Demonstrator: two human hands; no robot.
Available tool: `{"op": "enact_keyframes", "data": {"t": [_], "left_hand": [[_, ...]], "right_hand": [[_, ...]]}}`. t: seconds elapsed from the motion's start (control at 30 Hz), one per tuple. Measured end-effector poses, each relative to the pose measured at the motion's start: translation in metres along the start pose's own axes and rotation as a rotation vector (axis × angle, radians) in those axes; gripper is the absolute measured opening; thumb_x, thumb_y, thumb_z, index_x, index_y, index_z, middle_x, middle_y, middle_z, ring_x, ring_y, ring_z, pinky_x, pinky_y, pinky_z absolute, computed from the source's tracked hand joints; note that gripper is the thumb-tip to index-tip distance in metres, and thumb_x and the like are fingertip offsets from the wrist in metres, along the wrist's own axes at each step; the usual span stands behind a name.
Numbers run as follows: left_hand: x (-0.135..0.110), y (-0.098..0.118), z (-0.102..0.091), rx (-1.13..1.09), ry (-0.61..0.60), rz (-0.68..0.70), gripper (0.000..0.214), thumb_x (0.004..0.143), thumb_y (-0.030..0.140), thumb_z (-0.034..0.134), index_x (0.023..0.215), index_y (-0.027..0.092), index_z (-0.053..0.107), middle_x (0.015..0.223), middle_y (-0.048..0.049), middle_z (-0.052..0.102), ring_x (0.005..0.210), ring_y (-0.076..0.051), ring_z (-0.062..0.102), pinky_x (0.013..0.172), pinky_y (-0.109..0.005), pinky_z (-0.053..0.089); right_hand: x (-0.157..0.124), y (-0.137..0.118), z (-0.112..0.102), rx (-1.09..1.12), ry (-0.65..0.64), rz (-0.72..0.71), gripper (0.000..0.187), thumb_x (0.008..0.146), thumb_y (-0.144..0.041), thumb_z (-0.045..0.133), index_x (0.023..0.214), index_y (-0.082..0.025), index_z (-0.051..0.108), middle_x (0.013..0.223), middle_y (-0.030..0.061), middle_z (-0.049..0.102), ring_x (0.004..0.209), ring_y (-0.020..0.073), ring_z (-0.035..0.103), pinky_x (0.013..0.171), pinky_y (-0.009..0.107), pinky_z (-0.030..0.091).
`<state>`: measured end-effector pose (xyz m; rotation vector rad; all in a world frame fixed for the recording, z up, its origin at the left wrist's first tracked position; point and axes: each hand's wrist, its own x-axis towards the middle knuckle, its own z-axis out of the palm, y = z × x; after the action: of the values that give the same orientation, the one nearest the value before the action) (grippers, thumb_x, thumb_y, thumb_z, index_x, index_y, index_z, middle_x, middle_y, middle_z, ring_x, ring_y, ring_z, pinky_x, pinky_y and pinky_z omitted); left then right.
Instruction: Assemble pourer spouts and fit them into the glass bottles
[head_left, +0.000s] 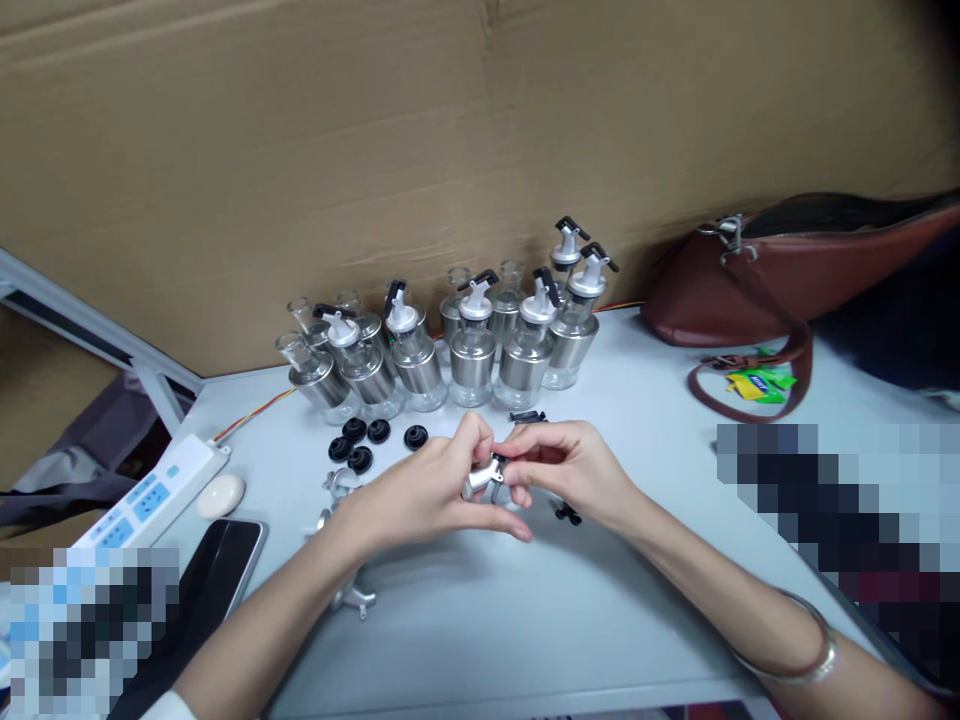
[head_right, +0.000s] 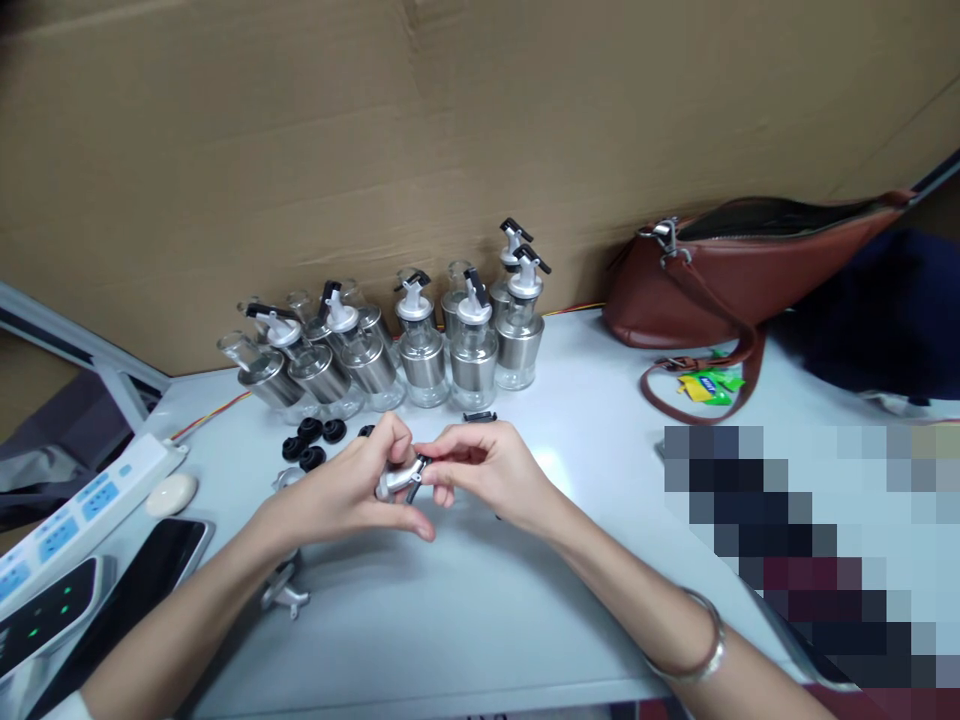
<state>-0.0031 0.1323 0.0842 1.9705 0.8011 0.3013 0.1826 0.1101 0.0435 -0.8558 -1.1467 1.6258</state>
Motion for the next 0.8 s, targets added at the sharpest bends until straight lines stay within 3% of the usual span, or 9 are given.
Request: {"op": "enact_keyframes", "data": {"t": [0.2, 0.37, 0.53, 0.8], "left_hand": [[-0.001, 0.000, 0.002, 0.040, 0.094, 0.040, 0.059, 0.070, 0.048, 0.081, 0.084, 0.026, 0.028, 0.079, 0.0072, 0.039, 0.062, -0.010, 0.039, 0.055, -0.022, 0.032], [-0.001, -0.005, 0.003, 0.197, 0.212, 0.160, 0.055, 0.078, 0.055, 0.071, 0.086, 0.027, 0.024, 0.080, 0.0070, 0.038, 0.060, -0.010, 0.041, 0.056, -0.022, 0.036], [0.000, -0.017, 0.006, 0.305, 0.253, 0.226, 0.048, 0.087, 0.057, 0.058, 0.094, 0.027, 0.021, 0.094, 0.0003, 0.041, 0.073, -0.015, 0.052, 0.064, -0.029, 0.047], [0.007, -0.029, 0.018, 0.344, 0.279, 0.341, 0.032, 0.094, 0.030, 0.052, 0.102, 0.026, 0.021, 0.107, -0.0067, 0.040, 0.091, -0.021, 0.057, 0.076, -0.040, 0.053]], "right_hand": [[0.001, -0.001, -0.006, 0.004, -0.050, -0.025, 0.021, 0.064, -0.030, 0.087, 0.078, -0.018, 0.077, 0.061, -0.0013, 0.068, 0.048, 0.0114, 0.062, 0.050, 0.026, 0.055], [0.001, -0.001, -0.005, -0.055, -0.090, -0.089, 0.052, 0.065, -0.028, 0.086, 0.114, -0.026, 0.069, 0.080, -0.0003, 0.071, 0.061, 0.0137, 0.067, 0.057, 0.027, 0.057], [-0.001, 0.007, 0.004, -0.204, 0.018, -0.187, 0.034, 0.070, -0.020, 0.080, 0.102, -0.024, 0.069, 0.082, -0.0003, 0.067, 0.067, 0.0137, 0.063, 0.066, 0.029, 0.056], [0.001, 0.012, 0.001, -0.330, 0.152, -0.284, 0.025, 0.082, -0.031, 0.071, 0.105, -0.026, 0.062, 0.088, 0.0020, 0.069, 0.077, 0.0166, 0.066, 0.073, 0.030, 0.055]]}}
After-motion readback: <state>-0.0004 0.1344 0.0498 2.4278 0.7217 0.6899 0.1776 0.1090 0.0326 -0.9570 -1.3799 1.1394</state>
